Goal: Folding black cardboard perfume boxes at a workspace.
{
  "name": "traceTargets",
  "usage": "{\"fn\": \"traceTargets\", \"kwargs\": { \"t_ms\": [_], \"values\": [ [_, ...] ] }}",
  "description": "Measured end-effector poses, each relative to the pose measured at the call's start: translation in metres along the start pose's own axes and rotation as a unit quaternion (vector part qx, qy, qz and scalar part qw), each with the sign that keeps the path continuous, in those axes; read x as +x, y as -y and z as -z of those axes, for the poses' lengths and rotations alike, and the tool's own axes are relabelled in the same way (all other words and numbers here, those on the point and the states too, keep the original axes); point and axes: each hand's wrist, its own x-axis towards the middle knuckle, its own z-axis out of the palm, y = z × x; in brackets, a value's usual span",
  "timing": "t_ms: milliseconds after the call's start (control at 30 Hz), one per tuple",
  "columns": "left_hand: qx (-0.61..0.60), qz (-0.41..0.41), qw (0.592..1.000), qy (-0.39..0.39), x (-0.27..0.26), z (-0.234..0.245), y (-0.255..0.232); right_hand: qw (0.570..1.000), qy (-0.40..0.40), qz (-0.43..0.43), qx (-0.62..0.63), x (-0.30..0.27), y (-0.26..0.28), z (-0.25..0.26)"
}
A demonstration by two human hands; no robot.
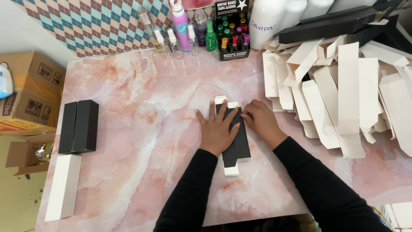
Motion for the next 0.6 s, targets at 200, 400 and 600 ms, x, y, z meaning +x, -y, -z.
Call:
{"fn": "traceTargets", "kwargs": {
  "t_ms": [200, 400, 600],
  "values": [
    [0.014, 0.002, 1.0, 0.009, -0.001, 0.002, -0.002, 1.0, 0.006, 0.013, 0.007, -0.02, 0.014, 0.013],
    [0.015, 0.009, 0.999, 0.038, 0.0, 0.008, -0.004, 0.999, 0.025, 0.029, 0.016, -0.05, 0.034, 0.031],
    [0.019, 0.006, 1.0, 0.024, 0.001, -0.002, 0.0, 0.999, 0.028, 0.038, 0.028, -0.076, 0.037, 0.033]
  ]
}}
